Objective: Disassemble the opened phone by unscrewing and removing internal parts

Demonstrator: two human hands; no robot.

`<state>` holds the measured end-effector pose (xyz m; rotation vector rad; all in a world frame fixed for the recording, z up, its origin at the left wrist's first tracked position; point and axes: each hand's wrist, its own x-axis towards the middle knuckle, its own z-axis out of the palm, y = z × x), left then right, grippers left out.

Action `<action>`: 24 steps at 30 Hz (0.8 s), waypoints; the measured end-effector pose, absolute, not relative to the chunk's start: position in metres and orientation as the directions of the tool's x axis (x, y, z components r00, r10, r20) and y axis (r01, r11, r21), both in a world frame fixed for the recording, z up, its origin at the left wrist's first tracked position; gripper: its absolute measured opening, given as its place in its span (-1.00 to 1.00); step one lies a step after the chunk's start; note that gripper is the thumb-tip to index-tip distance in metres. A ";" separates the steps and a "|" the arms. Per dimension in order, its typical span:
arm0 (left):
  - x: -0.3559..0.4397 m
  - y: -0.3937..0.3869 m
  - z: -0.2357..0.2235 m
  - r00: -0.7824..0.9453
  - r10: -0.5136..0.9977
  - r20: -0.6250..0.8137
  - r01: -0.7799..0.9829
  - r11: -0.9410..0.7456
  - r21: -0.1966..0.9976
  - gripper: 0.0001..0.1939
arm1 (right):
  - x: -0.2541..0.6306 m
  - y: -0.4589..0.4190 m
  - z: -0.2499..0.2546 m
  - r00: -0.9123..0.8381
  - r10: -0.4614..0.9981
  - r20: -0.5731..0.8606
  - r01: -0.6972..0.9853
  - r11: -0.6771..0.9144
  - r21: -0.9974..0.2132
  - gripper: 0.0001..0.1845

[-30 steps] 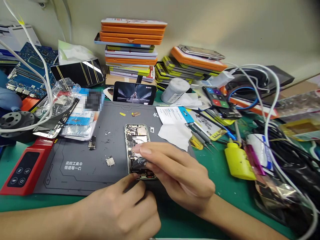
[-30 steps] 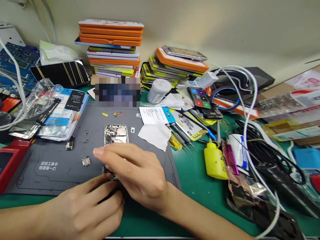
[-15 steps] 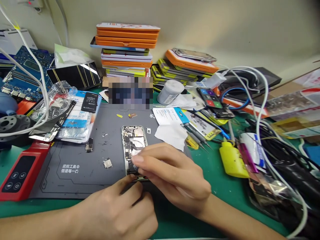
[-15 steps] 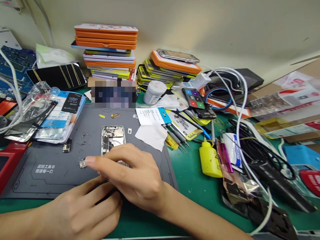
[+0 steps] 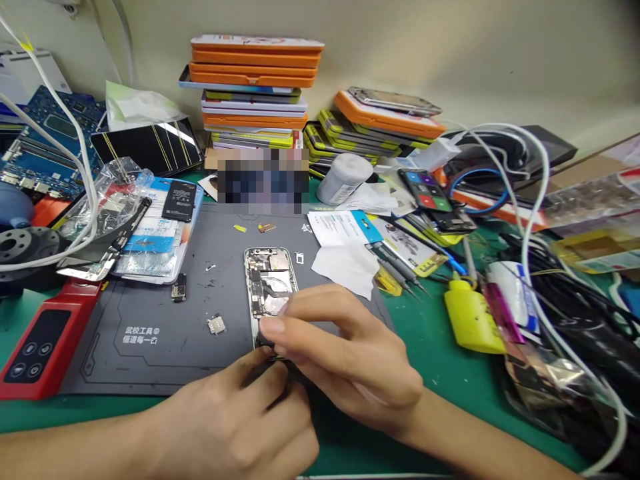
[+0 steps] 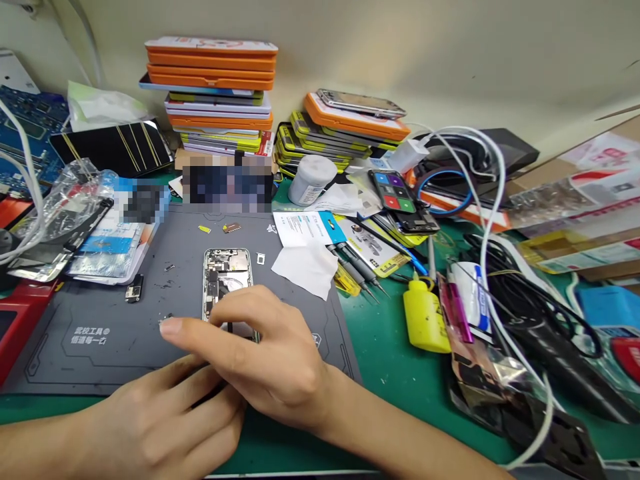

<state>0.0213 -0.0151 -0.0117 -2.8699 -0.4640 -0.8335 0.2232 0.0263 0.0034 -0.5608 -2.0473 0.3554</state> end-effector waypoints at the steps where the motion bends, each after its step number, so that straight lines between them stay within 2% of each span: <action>1: 0.021 -0.015 -0.012 0.805 0.257 0.535 0.320 -0.947 -0.026 -0.80 | 0.223 0.027 0.003 -0.444 0.516 0.733 0.238 0.856 -0.458 -0.57; 10: 0.021 -0.015 -0.012 0.816 0.251 0.520 0.309 -0.951 -0.027 -0.86 | 0.222 0.030 0.003 -0.441 0.519 0.733 0.200 0.852 -0.483 -0.41; 15: 0.021 -0.014 -0.011 0.820 0.241 0.519 0.303 -0.952 -0.037 -0.81 | 0.221 0.028 0.004 -0.432 0.532 0.728 0.252 0.847 -0.468 -0.44; 18: 0.021 -0.014 -0.011 0.821 0.241 0.518 0.300 -0.953 -0.032 -0.77 | 0.222 0.028 0.004 -0.456 0.516 0.725 0.221 0.855 -0.470 -0.43; 24: 0.020 -0.013 -0.011 0.838 0.223 0.498 0.284 -0.958 -0.049 -0.81 | 0.223 0.029 0.002 -0.456 0.541 0.707 0.248 0.840 -0.483 -0.49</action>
